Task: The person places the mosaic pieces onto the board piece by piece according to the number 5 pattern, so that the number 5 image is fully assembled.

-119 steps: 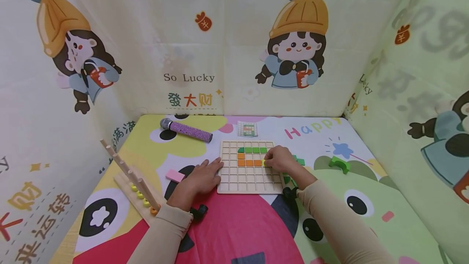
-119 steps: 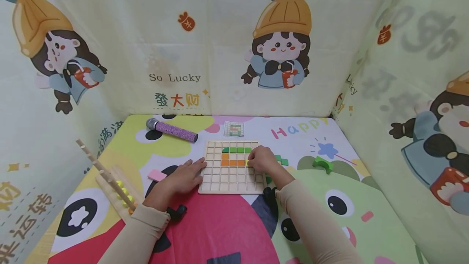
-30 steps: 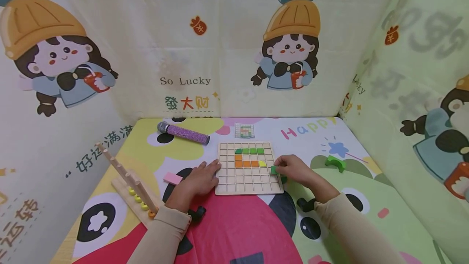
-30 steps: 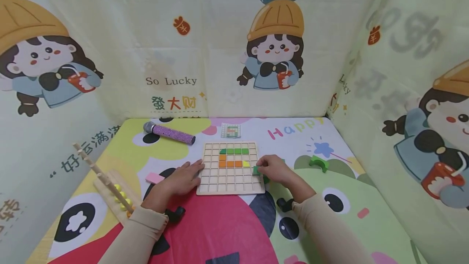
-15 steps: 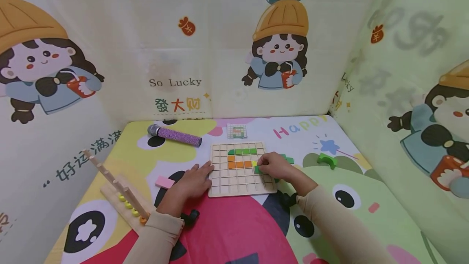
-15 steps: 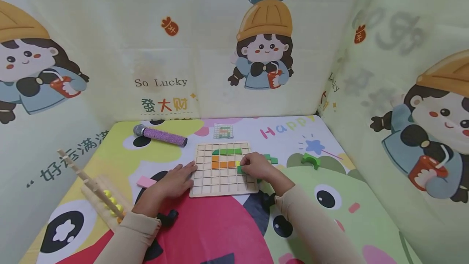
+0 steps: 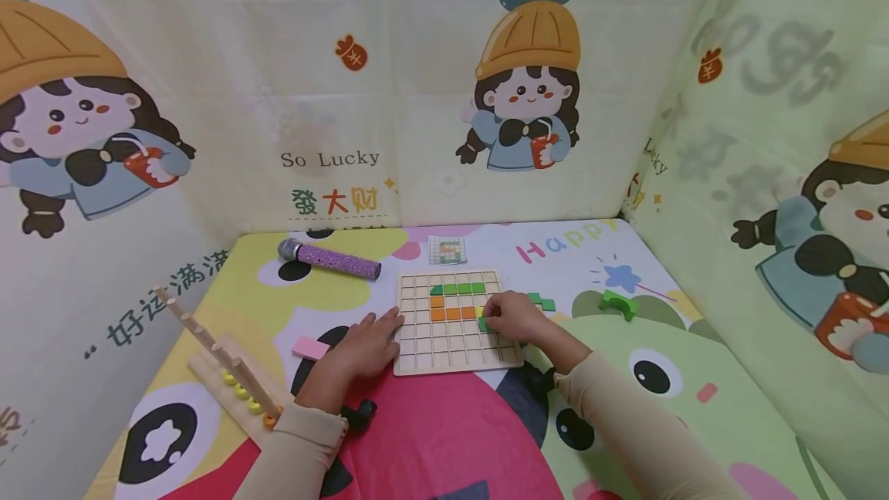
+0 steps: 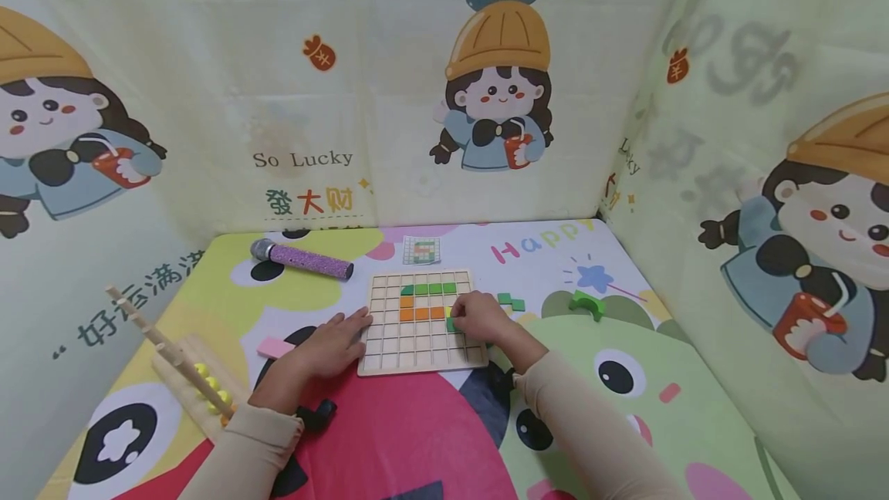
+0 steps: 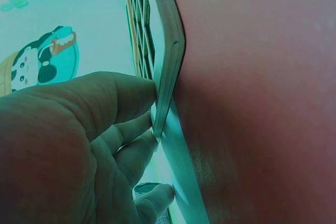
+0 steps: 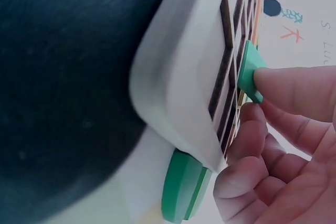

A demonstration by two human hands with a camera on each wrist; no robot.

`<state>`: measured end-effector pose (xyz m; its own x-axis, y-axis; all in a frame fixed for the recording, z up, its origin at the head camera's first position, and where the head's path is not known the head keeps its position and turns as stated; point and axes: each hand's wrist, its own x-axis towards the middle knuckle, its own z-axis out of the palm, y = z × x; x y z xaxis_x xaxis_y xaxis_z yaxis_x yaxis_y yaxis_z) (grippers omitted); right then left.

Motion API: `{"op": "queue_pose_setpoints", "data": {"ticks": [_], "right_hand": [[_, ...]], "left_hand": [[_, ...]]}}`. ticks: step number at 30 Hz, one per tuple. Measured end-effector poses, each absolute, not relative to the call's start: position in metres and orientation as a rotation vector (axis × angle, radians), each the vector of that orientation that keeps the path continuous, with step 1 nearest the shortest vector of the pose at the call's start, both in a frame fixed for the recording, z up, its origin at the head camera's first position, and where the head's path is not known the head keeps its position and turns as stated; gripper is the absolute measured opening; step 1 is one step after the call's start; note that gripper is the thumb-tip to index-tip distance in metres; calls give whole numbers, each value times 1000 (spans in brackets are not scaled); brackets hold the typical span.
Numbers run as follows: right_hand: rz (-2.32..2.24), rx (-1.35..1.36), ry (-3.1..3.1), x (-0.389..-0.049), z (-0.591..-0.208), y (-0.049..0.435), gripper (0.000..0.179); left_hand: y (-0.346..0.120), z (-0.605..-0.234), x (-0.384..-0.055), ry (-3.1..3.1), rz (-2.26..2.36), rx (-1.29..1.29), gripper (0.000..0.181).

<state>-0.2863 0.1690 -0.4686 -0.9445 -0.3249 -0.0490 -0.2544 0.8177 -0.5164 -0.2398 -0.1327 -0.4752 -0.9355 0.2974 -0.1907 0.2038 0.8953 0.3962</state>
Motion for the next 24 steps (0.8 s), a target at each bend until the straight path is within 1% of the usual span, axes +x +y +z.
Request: {"op": "queue_pose_setpoints", "data": {"ticks": [7,16,20,24], "right_hand": [[-621,-506,2942,-284,-467,163,5],[-530,-541,2989,-280,-467,158,8],[-519,-564,2985,-278,-466,161,10],[-616,-555,2943,-278,-464,169,15]], "left_hand": [[-133,-479,-241,2821,543,375,59],[-132,-480,-241,2825,552,371,59],[-133,-480,-241,2826,549,366,59],[-132,-480,-241,2825,544,364,59]]}}
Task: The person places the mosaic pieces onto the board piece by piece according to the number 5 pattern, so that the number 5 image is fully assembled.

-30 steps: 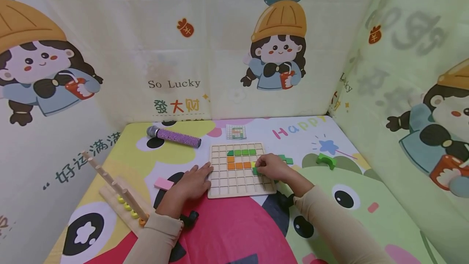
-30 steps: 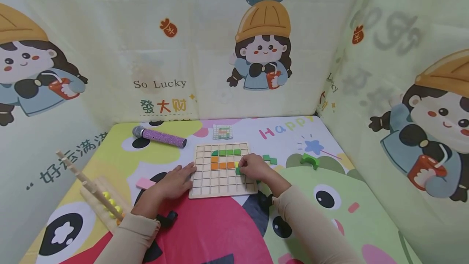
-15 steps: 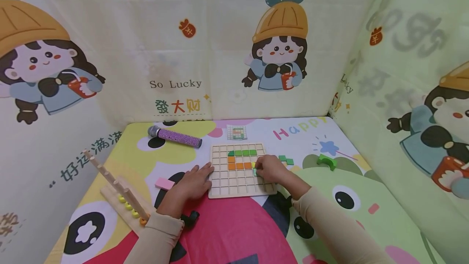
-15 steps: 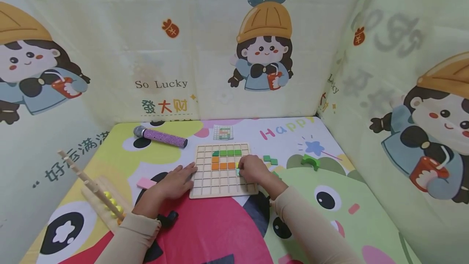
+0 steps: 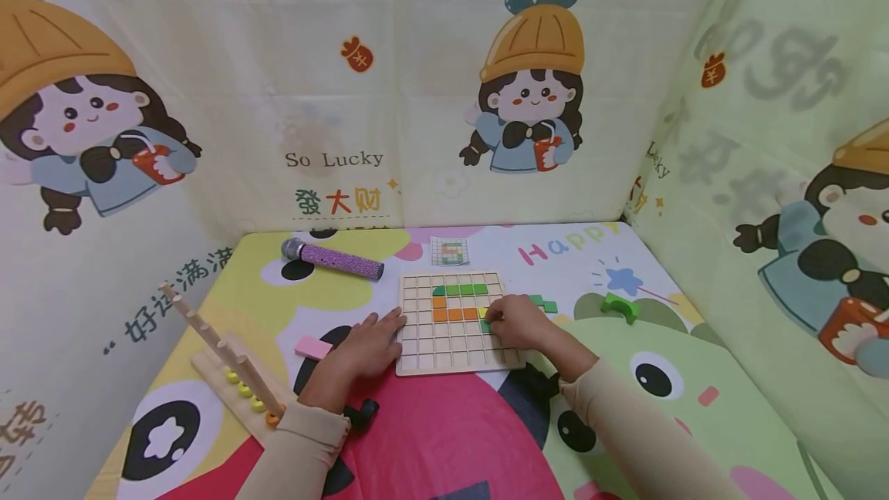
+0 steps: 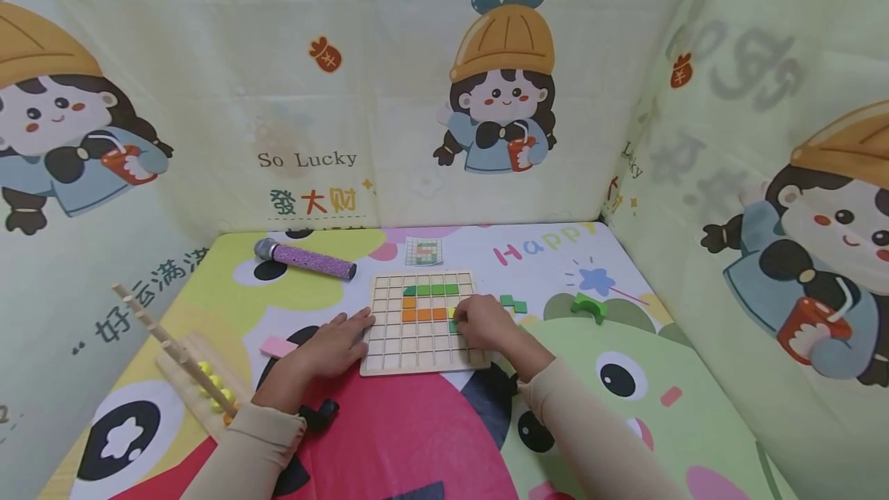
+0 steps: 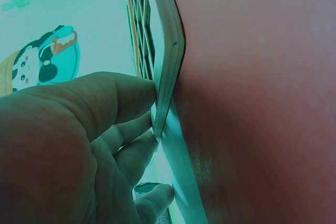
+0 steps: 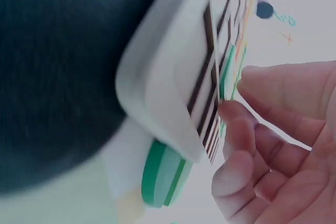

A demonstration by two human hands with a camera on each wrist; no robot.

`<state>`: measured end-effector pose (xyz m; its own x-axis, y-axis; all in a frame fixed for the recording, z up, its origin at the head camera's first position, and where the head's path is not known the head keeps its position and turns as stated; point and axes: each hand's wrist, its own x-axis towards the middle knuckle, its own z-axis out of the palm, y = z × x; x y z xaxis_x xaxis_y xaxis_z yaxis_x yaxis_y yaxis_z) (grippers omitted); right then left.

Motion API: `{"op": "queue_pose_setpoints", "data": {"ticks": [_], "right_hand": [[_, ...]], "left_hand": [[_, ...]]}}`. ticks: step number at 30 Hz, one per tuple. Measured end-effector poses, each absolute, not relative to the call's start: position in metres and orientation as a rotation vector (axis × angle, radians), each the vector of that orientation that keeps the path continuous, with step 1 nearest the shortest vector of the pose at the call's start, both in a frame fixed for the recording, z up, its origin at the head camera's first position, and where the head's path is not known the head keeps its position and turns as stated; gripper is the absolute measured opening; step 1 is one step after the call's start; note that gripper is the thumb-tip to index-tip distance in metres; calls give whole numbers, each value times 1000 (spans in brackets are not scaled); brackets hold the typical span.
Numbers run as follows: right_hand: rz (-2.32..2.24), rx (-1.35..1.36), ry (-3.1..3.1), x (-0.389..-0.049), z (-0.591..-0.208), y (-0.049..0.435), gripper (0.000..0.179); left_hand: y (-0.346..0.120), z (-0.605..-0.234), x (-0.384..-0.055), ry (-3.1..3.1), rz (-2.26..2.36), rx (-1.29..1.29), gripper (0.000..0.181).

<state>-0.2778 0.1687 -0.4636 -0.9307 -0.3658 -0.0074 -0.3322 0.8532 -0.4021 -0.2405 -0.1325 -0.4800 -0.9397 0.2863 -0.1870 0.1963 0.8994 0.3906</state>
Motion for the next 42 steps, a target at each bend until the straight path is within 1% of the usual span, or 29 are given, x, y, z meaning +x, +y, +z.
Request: {"op": "queue_pose_setpoints", "data": {"ticks": [4,8,16,23,26,29,35,42], "right_hand": [[-771,-533,2885,-279,-463,183,20],[-833,-507,2868,-280,-461,202,26],[-822,-442,2925,-295,-453,234,29],[-758,-303,2932,-305,-463,254,36],[-736,-289,2922,-309,-465,259,39],[-677,-315,2920,-312,-464,261,39],[-500,-391,2942,-318,-460,259,33],[-475,-308,2940,-325,-460,257,32]], "left_hand": [[-132,-479,-240,2824,542,362,59],[-132,-479,-240,2824,546,366,59],[-132,-476,-239,2828,552,352,59],[-132,-474,-237,2821,569,363,58],[-132,-475,-236,2815,565,358,58],[-132,-477,-237,2816,558,356,58],[-131,-480,-238,2823,564,357,59],[-131,-480,-237,2815,566,356,60]]}}
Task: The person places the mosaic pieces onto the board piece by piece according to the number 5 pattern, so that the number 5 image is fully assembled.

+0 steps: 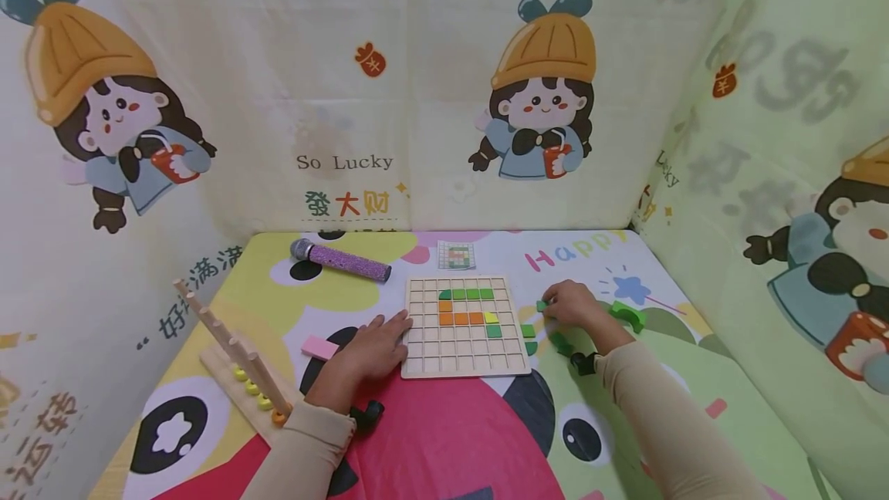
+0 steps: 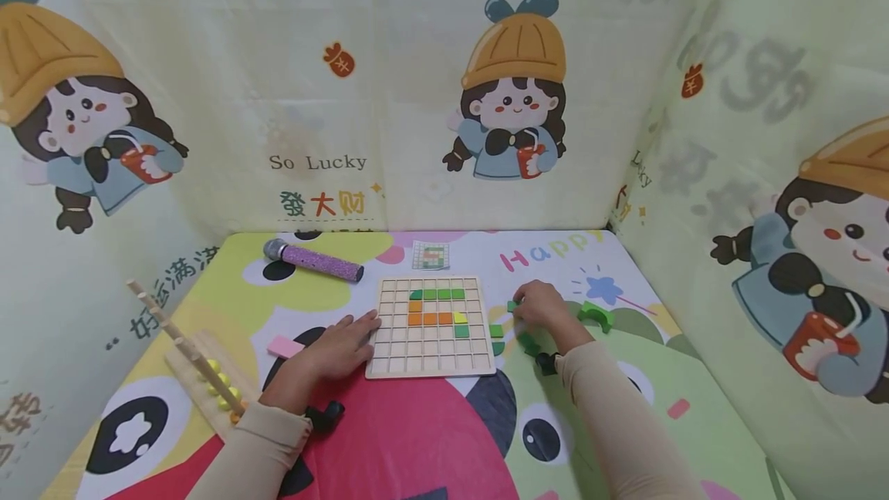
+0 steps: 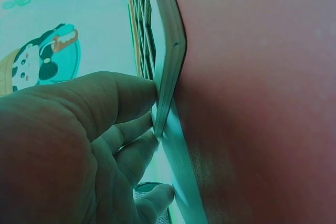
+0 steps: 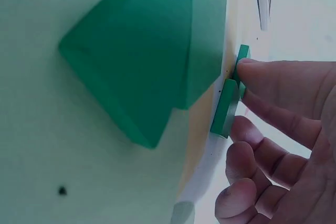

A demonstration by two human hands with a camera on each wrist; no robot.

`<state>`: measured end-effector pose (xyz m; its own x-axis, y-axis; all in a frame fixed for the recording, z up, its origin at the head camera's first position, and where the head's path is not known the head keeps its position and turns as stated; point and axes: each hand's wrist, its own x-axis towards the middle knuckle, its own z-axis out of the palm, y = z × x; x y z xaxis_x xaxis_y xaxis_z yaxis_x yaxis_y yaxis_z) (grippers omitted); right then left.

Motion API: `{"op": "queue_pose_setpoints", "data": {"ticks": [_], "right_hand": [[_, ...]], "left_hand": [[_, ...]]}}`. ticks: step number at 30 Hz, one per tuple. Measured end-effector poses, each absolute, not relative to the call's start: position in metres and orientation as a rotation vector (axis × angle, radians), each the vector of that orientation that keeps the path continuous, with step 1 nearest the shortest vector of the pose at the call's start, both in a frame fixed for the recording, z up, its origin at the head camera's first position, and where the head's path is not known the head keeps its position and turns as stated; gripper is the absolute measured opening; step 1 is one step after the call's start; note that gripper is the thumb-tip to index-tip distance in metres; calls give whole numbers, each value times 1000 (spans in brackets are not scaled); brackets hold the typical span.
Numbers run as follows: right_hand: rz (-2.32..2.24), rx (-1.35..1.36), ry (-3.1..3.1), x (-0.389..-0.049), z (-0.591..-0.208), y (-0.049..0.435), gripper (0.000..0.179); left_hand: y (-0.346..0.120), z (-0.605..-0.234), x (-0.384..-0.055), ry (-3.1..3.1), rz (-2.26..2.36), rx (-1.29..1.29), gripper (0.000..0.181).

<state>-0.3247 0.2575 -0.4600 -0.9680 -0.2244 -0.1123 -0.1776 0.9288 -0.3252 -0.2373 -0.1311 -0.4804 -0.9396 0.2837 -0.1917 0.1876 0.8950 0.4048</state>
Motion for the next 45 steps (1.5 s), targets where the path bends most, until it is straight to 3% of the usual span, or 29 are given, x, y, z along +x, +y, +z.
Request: {"op": "queue_pose_setpoints", "data": {"ticks": [13,31,45], "right_hand": [[-592,-230,2940,-321,-462,256,19],[-1088,-413,2714,-292,-460,222,10],[-1091,-470,2638,-274,-461,198,6]], "left_hand": [[-129,-484,-239,2817,563,358,60],[-132,-483,-241,2817,555,352,59],[-131,-485,-241,2818,540,346,60]]}}
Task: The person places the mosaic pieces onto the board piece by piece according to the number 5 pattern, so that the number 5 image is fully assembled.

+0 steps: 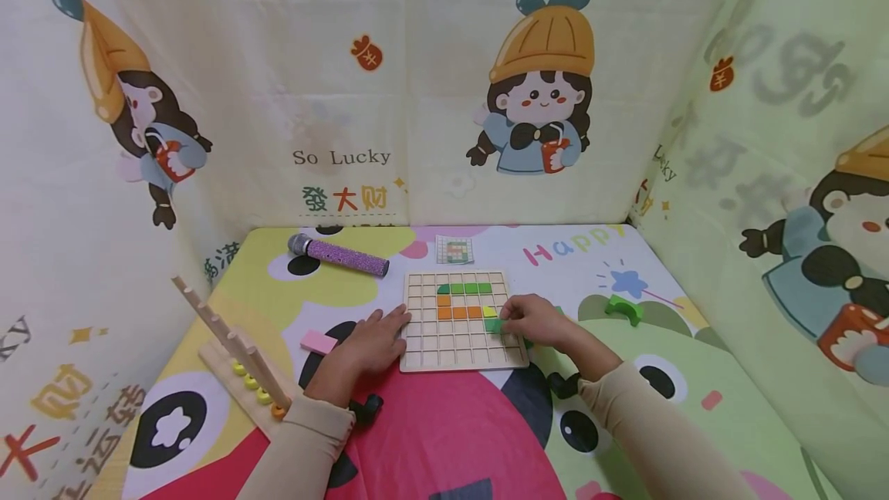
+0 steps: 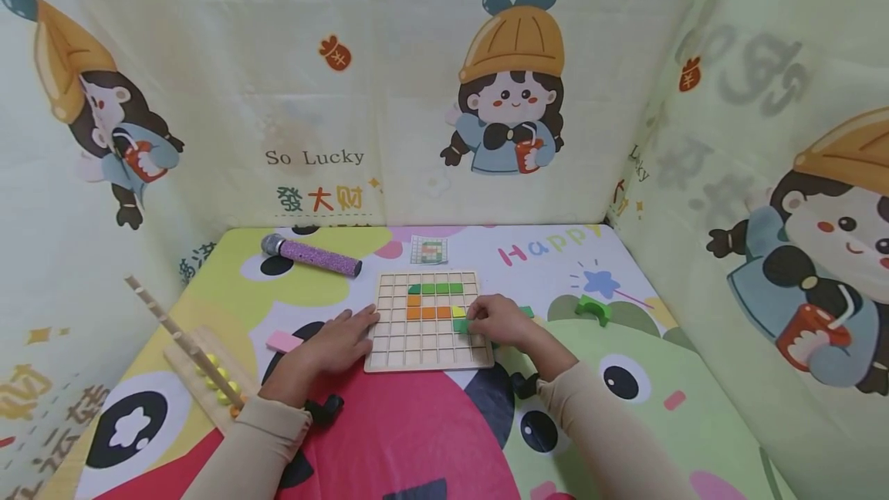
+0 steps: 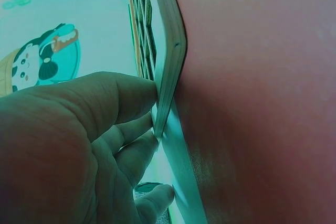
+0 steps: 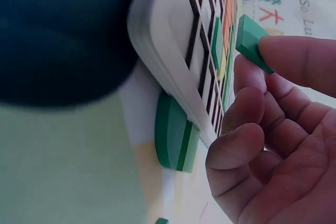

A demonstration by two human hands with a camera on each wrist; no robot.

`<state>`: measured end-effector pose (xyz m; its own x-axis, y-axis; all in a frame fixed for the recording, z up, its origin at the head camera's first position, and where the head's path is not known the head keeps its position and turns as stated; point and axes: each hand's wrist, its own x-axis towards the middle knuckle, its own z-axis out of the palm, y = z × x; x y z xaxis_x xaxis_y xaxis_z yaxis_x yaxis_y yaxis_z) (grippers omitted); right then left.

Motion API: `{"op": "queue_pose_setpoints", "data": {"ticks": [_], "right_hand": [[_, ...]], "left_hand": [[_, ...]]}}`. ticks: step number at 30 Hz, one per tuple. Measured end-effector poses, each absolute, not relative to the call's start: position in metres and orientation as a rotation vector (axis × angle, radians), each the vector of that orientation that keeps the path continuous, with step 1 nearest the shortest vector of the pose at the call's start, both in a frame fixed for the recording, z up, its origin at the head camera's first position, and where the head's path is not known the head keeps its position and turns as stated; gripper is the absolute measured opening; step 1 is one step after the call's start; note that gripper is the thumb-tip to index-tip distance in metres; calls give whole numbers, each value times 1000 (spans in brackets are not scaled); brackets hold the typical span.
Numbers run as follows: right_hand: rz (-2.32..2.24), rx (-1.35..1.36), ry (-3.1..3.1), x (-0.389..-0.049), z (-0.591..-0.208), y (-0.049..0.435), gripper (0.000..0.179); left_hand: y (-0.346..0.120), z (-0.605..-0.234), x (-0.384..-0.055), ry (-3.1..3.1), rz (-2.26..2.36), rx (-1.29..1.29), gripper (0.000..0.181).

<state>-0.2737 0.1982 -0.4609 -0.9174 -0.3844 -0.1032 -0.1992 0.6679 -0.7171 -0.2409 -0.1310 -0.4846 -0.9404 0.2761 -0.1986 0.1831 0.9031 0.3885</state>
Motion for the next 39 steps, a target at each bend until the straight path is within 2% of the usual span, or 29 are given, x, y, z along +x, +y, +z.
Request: {"op": "queue_pose_setpoints", "data": {"ticks": [27,33,39], "right_hand": [[-742,-689,2858,-262,-470,181,2],[-654,-629,2908,-260,-472,177,7],[-752,-605,2846,-260,-464,184,11]], "left_hand": [[-130,-483,-240,2814,552,343,61],[-130,-484,-240,2814,544,346,60],[-130,-482,-239,2811,555,336,60]]}}
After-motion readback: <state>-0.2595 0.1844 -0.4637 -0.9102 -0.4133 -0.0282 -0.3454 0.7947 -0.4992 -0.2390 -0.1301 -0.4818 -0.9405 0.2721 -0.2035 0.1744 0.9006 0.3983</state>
